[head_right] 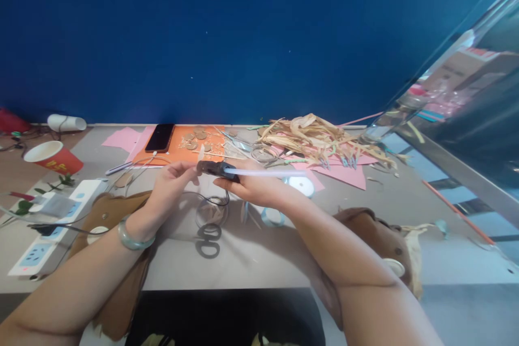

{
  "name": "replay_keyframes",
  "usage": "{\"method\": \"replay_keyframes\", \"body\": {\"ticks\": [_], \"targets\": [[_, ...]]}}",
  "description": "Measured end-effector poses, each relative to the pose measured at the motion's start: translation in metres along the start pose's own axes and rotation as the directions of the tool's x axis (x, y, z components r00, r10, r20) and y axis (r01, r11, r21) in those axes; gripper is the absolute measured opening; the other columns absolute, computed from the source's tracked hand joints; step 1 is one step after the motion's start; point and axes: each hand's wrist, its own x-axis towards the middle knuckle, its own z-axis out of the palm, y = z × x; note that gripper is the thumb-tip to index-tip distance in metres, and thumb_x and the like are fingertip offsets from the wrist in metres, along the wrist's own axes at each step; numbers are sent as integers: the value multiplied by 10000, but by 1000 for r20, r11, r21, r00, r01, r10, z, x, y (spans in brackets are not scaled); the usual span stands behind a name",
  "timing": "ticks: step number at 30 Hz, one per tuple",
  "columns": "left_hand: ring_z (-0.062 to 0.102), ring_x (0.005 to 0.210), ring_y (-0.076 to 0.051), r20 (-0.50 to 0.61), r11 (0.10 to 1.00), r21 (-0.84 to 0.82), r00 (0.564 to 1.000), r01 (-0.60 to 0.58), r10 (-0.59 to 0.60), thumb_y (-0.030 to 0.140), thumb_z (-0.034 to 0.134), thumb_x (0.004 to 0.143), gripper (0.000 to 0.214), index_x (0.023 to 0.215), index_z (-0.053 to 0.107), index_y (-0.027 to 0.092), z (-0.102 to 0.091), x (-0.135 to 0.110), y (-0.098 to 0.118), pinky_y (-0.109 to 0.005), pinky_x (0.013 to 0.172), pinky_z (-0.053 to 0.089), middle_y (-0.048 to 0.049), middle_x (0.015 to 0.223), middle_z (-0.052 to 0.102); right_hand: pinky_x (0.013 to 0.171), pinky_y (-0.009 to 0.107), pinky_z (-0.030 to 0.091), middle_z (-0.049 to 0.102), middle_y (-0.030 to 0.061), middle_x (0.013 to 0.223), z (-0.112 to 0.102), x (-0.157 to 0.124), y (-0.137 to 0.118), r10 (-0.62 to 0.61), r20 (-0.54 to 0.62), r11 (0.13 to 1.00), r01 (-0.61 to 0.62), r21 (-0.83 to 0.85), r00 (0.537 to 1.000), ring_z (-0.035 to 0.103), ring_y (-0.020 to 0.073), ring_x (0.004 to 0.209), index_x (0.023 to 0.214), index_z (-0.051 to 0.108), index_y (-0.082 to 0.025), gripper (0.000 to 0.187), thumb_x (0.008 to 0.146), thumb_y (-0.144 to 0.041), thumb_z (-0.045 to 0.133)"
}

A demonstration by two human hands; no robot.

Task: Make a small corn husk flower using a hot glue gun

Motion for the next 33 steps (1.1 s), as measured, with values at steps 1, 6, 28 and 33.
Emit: {"method": "replay_keyframes", "body": {"ticks": [1,6,28,33], "targets": [[553,545,-113,1,1000,4,1000,-1,1,289,696,708,144,710,655,152,0,0,0,-242,587,431,11,560,614,642,269,386,608,28,705,0,0,0,1,-2,1000,-1,-1,1000,517,163,652,848,673,-194,273,863,-442,562],[552,549,-113,6,1000,-1,1000,-25,25,308,697,717,157,709,658,156,-1,0,-1,-241,593,435,12,550,608,659,275,396,604,22,687,-2,1,-2,-12,-14,1000,12,-7,1000,533,169,655,874,670,-194,272,883,-431,537],[549,534,-101,6,999,-22,999,-37,37,284,690,730,141,742,652,148,-1,1,-5,-226,581,434,21,547,606,722,289,460,700,80,950,-3,0,-4,60,34,995,-57,-76,998,623,214,833,1070,665,-166,381,912,-459,481],[551,533,-100,8,999,-34,999,-32,32,279,687,732,138,738,650,147,-1,1,-5,-225,589,438,22,544,605,721,277,449,703,62,862,-3,-1,-6,74,23,993,-71,-93,997,626,202,790,1015,674,-160,373,919,-457,470]]}}
